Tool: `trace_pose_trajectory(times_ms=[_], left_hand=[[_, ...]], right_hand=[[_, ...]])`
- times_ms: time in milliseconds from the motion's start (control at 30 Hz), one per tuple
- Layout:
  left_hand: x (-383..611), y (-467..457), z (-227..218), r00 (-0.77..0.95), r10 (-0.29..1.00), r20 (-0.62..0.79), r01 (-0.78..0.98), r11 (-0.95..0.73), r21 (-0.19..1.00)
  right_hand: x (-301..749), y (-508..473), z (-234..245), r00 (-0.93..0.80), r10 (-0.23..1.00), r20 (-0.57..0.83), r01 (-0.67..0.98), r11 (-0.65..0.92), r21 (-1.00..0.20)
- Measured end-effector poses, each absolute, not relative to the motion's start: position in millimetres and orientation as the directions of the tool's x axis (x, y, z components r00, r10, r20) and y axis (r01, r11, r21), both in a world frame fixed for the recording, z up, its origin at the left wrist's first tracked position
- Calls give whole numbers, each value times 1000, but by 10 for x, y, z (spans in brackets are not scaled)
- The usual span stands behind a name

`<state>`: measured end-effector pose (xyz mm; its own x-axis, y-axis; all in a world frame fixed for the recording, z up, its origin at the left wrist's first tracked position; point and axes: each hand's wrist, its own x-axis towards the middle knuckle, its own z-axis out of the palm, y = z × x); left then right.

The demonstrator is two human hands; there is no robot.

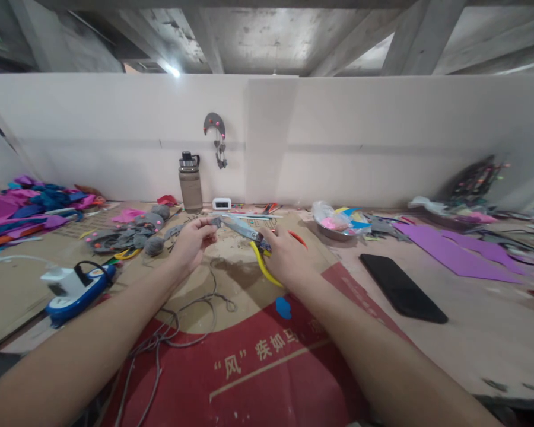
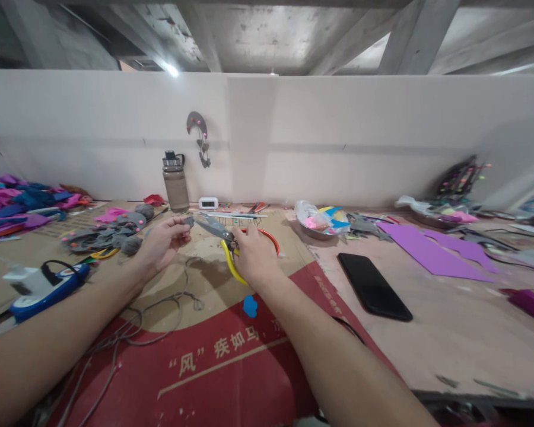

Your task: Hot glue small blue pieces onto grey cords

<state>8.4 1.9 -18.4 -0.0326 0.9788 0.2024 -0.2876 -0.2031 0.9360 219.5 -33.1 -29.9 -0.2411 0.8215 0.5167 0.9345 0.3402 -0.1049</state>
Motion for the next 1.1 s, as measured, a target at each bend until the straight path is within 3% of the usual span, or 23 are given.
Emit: trace_pose_trajectory(times_ms=[300, 533, 600, 700, 767, 833, 933, 1100], left_hand=[[25, 79, -220, -32, 986, 164, -264, -167, 950], [7, 84, -171, 29, 981, 190, -384, -165, 909], [-3, 82, -159, 10, 980, 199, -301, -187, 935], [-38, 90, -145, -72, 957, 281, 75, -276, 958], [-68, 96, -131, -88, 926, 368, 309, -326, 893], [-92, 93, -105, -76, 898, 434, 430, -363, 827], [-114, 73, -51, -85, 876, 475, 458, -390, 799], [-148, 83, -12, -166, 890, 425, 364, -346, 865]], right_hand=[[2244, -228, -367, -168, 832, 528, 929, 313, -199], [2232, -250, -362, -161, 845, 510, 892, 345, -291], [2229, -240, -374, -157, 846, 509, 863, 368, -346], [2223, -223, -395, -154, 841, 519, 840, 388, -379], [2221, -222, -399, -150, 839, 522, 838, 389, -384], [2220, -234, -388, -158, 839, 521, 836, 395, -382], [2220, -265, -349, -179, 837, 516, 833, 408, -373], [2215, -295, -299, -183, 839, 513, 830, 411, -377]])
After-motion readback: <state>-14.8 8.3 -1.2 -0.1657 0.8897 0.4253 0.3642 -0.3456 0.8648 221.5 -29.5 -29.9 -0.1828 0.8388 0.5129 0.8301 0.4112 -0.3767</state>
